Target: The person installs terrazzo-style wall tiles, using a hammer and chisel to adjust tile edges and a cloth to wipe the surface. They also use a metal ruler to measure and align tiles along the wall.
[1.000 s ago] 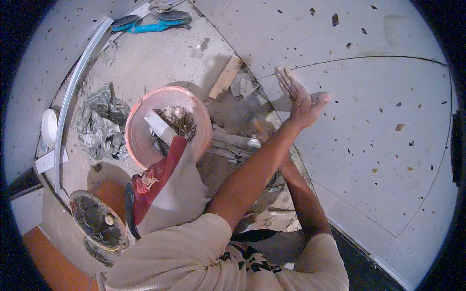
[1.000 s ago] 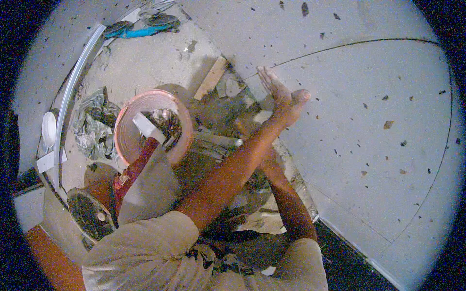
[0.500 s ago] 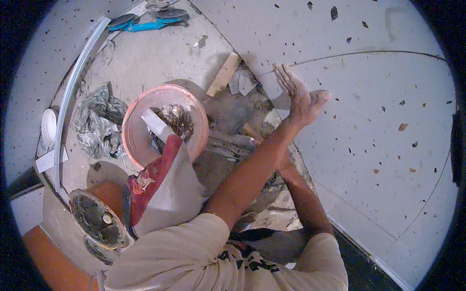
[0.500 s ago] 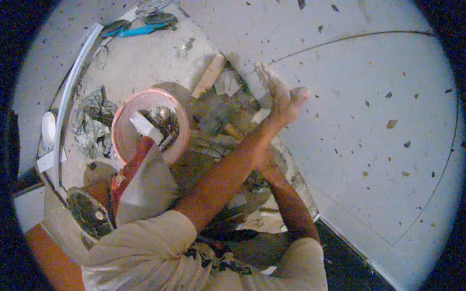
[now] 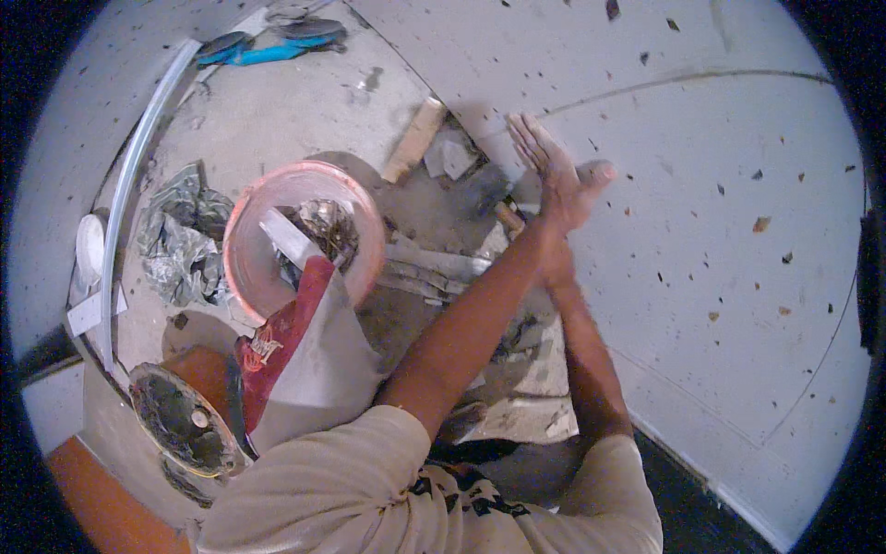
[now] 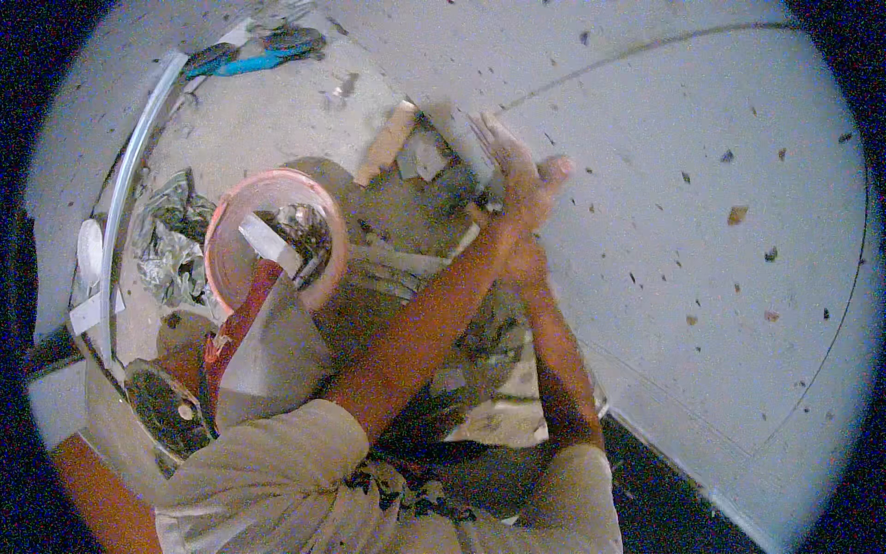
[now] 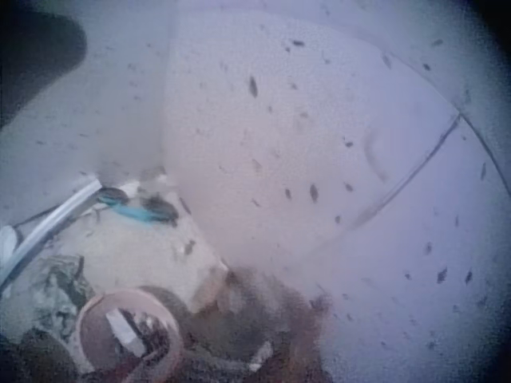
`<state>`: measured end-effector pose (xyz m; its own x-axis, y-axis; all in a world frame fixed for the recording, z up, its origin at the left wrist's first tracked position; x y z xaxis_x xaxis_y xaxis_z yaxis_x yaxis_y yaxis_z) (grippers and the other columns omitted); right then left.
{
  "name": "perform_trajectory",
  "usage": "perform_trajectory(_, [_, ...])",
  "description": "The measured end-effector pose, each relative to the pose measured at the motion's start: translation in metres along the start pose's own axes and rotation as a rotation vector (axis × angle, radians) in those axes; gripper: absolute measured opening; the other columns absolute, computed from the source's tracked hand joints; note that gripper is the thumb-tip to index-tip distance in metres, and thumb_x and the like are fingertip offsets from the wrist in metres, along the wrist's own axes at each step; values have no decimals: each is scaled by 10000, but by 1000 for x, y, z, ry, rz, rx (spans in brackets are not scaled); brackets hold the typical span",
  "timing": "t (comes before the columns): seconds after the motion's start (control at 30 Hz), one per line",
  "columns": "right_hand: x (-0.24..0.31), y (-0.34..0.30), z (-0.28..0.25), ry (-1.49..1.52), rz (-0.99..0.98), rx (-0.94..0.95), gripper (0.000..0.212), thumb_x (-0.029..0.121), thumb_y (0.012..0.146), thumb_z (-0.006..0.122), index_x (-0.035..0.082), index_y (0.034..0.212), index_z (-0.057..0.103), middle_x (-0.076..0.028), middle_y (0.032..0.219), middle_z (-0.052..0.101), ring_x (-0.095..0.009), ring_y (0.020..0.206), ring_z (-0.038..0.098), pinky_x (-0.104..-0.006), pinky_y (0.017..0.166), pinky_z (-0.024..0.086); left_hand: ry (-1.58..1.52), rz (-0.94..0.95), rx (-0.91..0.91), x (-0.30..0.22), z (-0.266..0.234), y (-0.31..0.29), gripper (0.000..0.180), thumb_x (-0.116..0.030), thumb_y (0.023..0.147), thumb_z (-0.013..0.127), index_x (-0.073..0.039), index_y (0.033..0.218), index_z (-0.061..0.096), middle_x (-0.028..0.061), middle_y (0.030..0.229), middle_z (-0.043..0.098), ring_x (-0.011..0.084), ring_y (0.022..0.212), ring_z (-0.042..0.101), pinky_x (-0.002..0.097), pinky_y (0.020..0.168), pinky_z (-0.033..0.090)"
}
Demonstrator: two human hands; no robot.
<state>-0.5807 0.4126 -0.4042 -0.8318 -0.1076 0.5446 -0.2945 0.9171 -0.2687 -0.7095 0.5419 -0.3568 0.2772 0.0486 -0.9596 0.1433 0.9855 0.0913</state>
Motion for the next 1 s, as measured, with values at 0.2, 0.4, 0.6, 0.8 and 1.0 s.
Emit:
perform_trajectory(0.2, [59, -17, 23, -89, -10, 110, 562, 427, 836, 620, 101, 1282, 515, -165, 1181, 585, -290, 1046, 563, -398, 900, 432, 288, 227, -631, -45, 21, -16, 1283, -690, 749, 586, 129, 1390, -165, 351, 1472, -166, 438, 1395, -158, 502, 1125, -69])
perform_trajectory(0.4, [100, -47, 14, -187, -129, 225, 510, 454, 839, 579, 158, 1255, 553, -200, 1092, 622, -342, 1013, 591, -448, 867, 458, 231, 167, -635, -48, 14, -17, 1324, -755, 710, 563, 101, 1402, -173, 354, 1466, -180, 454, 1388, -168, 557, 1104, -76])
perform_trajectory(0.6, [55, 6, -26, -386, 65, 199, 471, 413, 862, 520, 113, 1221, 576, -235, 1094, 627, -442, 929, 608, -510, 795, 493, 240, 174, -658, -39, 13, -15, 1349, -788, 688, 544, 123, 1397, -152, 360, 1460, -186, 454, 1386, -177, 549, 1104, -90])
perform_trajectory(0.8, [60, -21, 8, -248, 130, 132, 419, 417, 848, 523, 57, 1022, 645, -246, 933, 658, -450, 834, 626, -522, 749, 504, 269, 149, -616, -40, 15, -17, 1314, -747, 718, 562, 120, 1399, -152, 357, 1465, -179, 443, 1389, -185, 544, 1106, -93])
perform_trajectory(1.0, [58, -65, 17, -467, 100, 307, 377, 357, 799, 589, 66, 1033, 644, -232, 892, 655, -436, 822, 618, -507, 745, 495, 194, 131, -720, -39, 7, -8, 1181, -684, 796, 511, 107, 1421, -104, 348, 1481, -141, 435, 1401, -153, 537, 1114, -72])
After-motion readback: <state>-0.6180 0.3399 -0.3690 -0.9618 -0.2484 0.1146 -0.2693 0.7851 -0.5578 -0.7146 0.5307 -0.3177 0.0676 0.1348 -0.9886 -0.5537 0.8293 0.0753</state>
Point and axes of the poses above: each hand's wrist, its own y-axis towards the middle knuckle, its own z-axis out of the palm, x = y × z, the point moved 4 cm from there along y, towards the middle knuckle
